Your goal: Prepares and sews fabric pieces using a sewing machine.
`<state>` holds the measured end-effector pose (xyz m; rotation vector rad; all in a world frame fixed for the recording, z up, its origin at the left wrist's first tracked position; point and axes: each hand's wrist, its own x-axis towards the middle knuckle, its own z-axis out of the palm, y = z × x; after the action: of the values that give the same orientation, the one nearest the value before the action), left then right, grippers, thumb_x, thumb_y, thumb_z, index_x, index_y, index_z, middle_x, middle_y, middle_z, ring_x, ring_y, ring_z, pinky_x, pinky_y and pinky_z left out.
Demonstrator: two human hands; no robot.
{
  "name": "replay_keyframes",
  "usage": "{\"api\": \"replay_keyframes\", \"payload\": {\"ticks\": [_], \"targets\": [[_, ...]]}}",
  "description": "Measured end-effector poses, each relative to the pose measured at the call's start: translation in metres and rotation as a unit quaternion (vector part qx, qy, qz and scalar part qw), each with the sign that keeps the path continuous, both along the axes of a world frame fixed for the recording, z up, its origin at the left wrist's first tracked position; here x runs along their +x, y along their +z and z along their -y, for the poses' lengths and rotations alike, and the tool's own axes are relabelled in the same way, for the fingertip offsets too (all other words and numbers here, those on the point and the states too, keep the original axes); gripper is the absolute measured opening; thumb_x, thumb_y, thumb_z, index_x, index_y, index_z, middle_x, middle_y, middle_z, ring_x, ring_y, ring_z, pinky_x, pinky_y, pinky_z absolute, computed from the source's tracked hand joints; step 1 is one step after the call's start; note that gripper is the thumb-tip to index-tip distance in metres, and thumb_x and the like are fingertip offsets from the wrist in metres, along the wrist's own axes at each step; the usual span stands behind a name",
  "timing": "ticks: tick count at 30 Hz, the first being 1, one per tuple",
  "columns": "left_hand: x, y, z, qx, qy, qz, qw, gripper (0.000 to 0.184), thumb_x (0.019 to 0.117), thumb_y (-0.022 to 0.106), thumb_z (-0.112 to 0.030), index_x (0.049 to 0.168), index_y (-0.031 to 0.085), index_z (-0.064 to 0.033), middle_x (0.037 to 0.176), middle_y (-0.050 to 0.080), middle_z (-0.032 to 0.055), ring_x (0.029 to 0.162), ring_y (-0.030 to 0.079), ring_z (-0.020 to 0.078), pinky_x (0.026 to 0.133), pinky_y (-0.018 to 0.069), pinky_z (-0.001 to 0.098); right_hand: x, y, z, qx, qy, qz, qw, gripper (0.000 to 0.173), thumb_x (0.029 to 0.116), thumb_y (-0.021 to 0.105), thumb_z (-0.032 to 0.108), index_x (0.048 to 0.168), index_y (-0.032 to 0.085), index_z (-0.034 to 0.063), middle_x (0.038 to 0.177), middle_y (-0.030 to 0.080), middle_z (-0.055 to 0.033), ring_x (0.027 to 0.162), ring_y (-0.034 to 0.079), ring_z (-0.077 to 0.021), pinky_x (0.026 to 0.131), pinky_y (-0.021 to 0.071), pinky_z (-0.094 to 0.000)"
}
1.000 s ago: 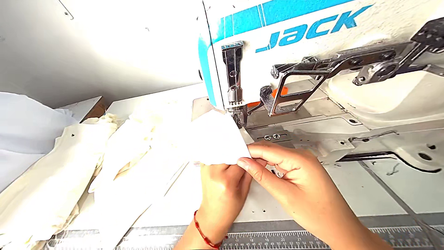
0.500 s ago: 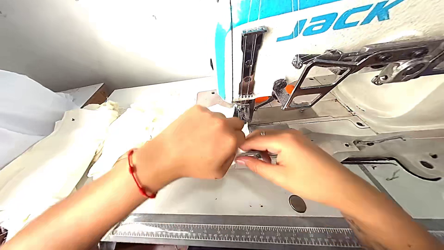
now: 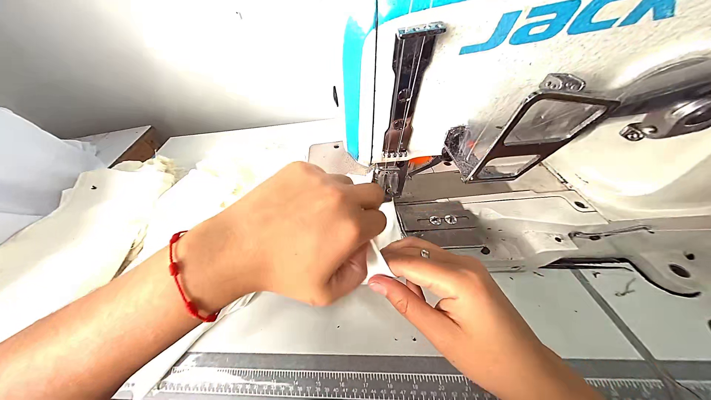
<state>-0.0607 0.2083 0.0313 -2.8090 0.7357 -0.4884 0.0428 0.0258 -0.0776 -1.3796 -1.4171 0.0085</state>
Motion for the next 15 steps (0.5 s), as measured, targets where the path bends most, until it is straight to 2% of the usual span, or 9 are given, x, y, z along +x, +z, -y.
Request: {"api": "replay_keyframes", "payload": {"ticks": [2,5,10,12,15], "targets": [[0.000,0.000,0.003,-0.015,-0.019,-0.006,1.000,0.026,0.0877,0.052,-0.027,0.068,0.064,-0.0156,0.073,0.058,-0.0045,0.061,0.053,0.0063,0.047,0.0349,0.0249,0.000,0.001,-0.001,0.002,0.002,-0.003,1.000,0.029,0.1021,0.061,0.028,0.089,0.073,0.0059,0.085,0.070,0.0000,0.076,0.057,0.0053,0.066,0.0441,-0.0079],[0.002,-0.003,-0.001,0.000,-0.008,-0.002,1.000,0.023,0.0851,0.052,-0.026,0.068,0.063,-0.0150,0.071,0.057,-0.0039,0.059,0.052,0.0082,0.046,0.0330,0.0266,0.000,0.000,-0.001,0.001,0.001,-0.002,1.000,0.029,0.1014,0.063,0.029,0.087,0.073,0.0058,0.083,0.069,0.0001,0.073,0.055,0.0054,0.064,0.0427,-0.0078],[-0.003,-0.001,0.007,-0.001,-0.016,0.004,1.000,0.026,0.0865,0.051,-0.027,0.066,0.062,-0.0164,0.067,0.053,-0.0057,0.057,0.048,0.0067,0.046,0.0287,0.0255,0.000,-0.002,0.001,0.009,0.012,-0.010,1.000,0.029,0.1003,0.065,0.029,0.086,0.071,0.0043,0.082,0.067,-0.0017,0.074,0.055,0.0041,0.066,0.0432,-0.0081],[-0.001,-0.002,0.007,0.020,-0.003,0.013,1.000,0.025,0.0855,0.050,-0.027,0.064,0.060,-0.0165,0.068,0.054,-0.0044,0.056,0.048,0.0082,0.045,0.0278,0.0267,-0.001,-0.003,0.001,0.008,0.011,-0.012,1.000,0.029,0.0999,0.066,0.029,0.085,0.070,0.0042,0.081,0.067,-0.0021,0.074,0.056,0.0035,0.065,0.0442,-0.0085],[-0.003,0.000,0.008,0.026,0.006,0.020,0.999,0.026,0.0845,0.051,-0.028,0.063,0.060,-0.0171,0.069,0.056,-0.0043,0.056,0.048,0.0085,0.045,0.0275,0.0272,-0.002,-0.006,0.001,0.012,0.014,-0.010,1.000,0.029,0.0999,0.066,0.029,0.087,0.072,0.0043,0.084,0.070,-0.0027,0.080,0.062,0.0016,0.071,0.0498,-0.0100]]}}
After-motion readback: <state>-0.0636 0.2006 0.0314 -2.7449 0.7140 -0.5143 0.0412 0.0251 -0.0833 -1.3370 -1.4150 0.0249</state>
